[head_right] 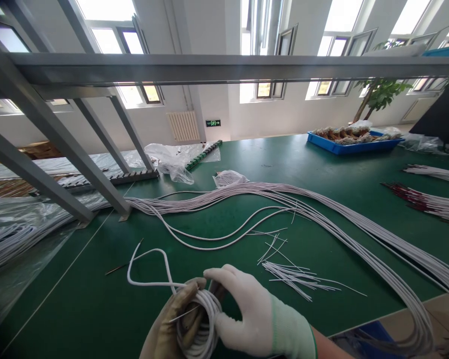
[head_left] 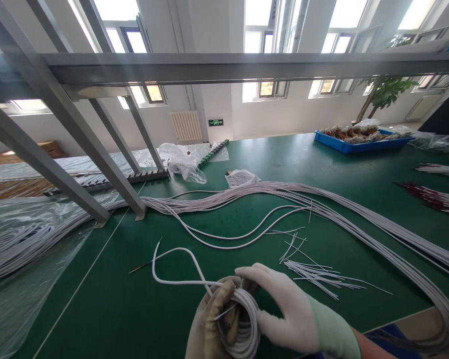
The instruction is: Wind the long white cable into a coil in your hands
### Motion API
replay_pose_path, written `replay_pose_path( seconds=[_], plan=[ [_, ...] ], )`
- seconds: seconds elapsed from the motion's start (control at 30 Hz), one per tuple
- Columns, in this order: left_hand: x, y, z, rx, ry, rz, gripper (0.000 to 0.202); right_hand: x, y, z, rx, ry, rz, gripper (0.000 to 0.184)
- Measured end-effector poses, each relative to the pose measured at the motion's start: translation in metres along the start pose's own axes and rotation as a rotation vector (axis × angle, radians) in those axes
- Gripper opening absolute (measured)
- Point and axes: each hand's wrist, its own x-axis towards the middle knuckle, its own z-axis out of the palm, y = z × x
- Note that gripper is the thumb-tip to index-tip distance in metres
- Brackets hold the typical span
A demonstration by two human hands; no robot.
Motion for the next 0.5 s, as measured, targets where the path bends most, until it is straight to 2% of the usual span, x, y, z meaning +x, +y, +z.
replay_pose_path(
  seconds=[0.1,0.27,0.37,0.4,0.5],
  plan=[
    [-0.006,0.003,-0.004,0.006,0.041,0.002,0.012,-0.003,0.003,0.005,-0.021,0.006,0.037,0.074],
    [-0.004,0.015,0.0,-0.034,0.03,-0.066,0.021,-0.003,-0.003,-0.002,0.058,-0.045,0.036,0.06],
    [0.003,0.02,0.003,-0.069,0.024,-0.215,0.027,0.001,-0.015,-0.007,0.084,-0.068,0.059,0.061],
    [0.004,0.021,0.003,-0.064,-0.001,-0.253,0.027,0.003,-0.019,-0.006,0.082,-0.072,0.069,0.064],
    [0.003,0.024,0.003,-0.036,-0.035,-0.246,0.025,0.008,-0.025,0.006,0.04,-0.035,0.089,0.064]
  ],
)
